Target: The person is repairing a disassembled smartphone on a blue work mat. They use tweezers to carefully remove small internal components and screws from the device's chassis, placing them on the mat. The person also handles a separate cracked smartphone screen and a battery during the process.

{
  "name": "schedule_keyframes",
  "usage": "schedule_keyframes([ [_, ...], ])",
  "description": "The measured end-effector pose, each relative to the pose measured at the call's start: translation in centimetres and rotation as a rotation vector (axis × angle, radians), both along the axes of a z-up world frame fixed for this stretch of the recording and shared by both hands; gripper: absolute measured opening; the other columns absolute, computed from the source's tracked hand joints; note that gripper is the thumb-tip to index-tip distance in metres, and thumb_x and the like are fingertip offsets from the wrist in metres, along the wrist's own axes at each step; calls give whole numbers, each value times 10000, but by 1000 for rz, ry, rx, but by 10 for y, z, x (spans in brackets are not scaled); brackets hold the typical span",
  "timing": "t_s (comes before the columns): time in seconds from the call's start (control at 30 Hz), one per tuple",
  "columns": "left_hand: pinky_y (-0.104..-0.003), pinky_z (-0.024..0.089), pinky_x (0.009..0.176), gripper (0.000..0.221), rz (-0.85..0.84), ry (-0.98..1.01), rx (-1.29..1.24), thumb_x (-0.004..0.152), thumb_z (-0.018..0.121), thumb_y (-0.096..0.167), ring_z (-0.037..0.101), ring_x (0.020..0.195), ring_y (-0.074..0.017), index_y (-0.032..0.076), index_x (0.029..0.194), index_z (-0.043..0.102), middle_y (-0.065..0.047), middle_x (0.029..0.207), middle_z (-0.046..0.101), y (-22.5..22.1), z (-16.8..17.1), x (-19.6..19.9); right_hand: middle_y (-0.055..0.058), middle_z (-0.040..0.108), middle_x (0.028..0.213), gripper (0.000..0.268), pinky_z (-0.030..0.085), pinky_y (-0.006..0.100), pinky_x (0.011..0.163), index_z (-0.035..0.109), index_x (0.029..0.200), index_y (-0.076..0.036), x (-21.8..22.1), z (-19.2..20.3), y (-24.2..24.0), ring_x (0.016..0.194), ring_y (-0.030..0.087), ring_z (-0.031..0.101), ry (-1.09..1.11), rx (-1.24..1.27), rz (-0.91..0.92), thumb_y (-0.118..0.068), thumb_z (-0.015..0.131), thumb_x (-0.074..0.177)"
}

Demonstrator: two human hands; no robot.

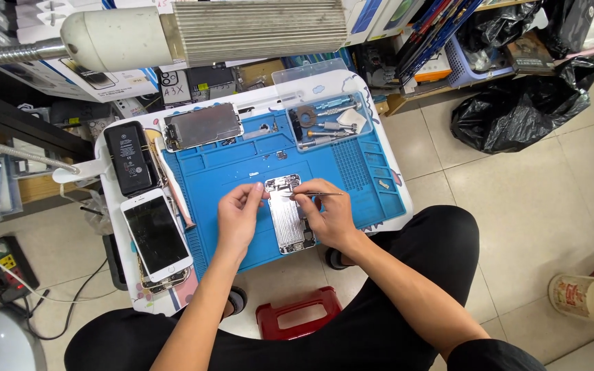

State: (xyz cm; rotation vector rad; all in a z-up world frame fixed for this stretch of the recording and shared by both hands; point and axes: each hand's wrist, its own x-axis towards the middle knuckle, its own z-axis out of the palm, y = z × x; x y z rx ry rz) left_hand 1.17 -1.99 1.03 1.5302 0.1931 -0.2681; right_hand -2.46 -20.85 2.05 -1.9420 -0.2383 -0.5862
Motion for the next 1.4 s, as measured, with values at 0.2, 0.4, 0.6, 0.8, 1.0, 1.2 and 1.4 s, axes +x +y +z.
schedule_keyframes([
  [0.2, -216, 523, 737, 170, -13, -11, -43, 1024, 715, 176, 647, 798, -79, 37, 1083, 793, -82, 920, 810, 2, 4, 1, 76, 801, 850, 139, 511, 275, 564, 716, 1061, -57, 8, 5, -8, 676, 165, 688, 142, 125, -41, -150, 613, 1069],
  [0.4, -178, 542, 738, 205, 13, -12, -106, 1007, 725, 149, 644, 795, -41, 20, 1149, 796, -75, 955, 828, -4, -3, -2, 81, 827, 891, 108, 520, 273, 561, 736, 1078, -87, 20, 26, -14, 722, 190, 742, 185, 19, 10, -176, 692, 1033],
  [0.6, -239, 628, 803, 227, -34, 28, -161, 1011, 723, 127, 726, 843, -108, 3, 1191, 782, -151, 1026, 828, 2, -17, -4, 125, 801, 1001, 148, 564, 314, 617, 703, 1159, -67, 25, 25, -17, 824, 244, 740, 270, -61, 62, -138, 596, 1087],
  [0.8, -256, 639, 824, 214, -25, 13, -108, 984, 762, 122, 747, 871, -120, 17, 1169, 793, -147, 1028, 833, -5, -8, -3, 112, 793, 966, 111, 541, 292, 598, 703, 1103, -77, 5, 18, -20, 776, 204, 723, 341, 20, -21, -82, 606, 1048],
  [1.0, -246, 637, 834, 226, -27, -3, -72, 985, 749, 103, 735, 875, -110, 0, 1182, 790, -147, 1037, 836, -4, 8, -4, 70, 791, 936, 103, 550, 295, 594, 719, 1084, -96, -1, 30, -21, 769, 194, 723, 302, 1, -7, -90, 629, 1034],
  [1.2, -255, 637, 834, 253, -1, 32, -57, 968, 765, 112, 743, 868, -133, -14, 1187, 779, -160, 1044, 835, 10, 0, -7, 14, 813, 892, 139, 552, 273, 549, 780, 1116, -151, -17, 60, -12, 741, 186, 713, 203, -59, -5, -151, 722, 990],
  [1.4, -272, 639, 811, 262, 31, 29, -24, 976, 764, 121, 741, 863, -144, -35, 1187, 783, -177, 1036, 839, 19, 4, -16, 11, 810, 889, 171, 546, 275, 544, 786, 1109, -145, -20, 72, -7, 726, 205, 707, 139, -73, 15, -69, 711, 975],
])
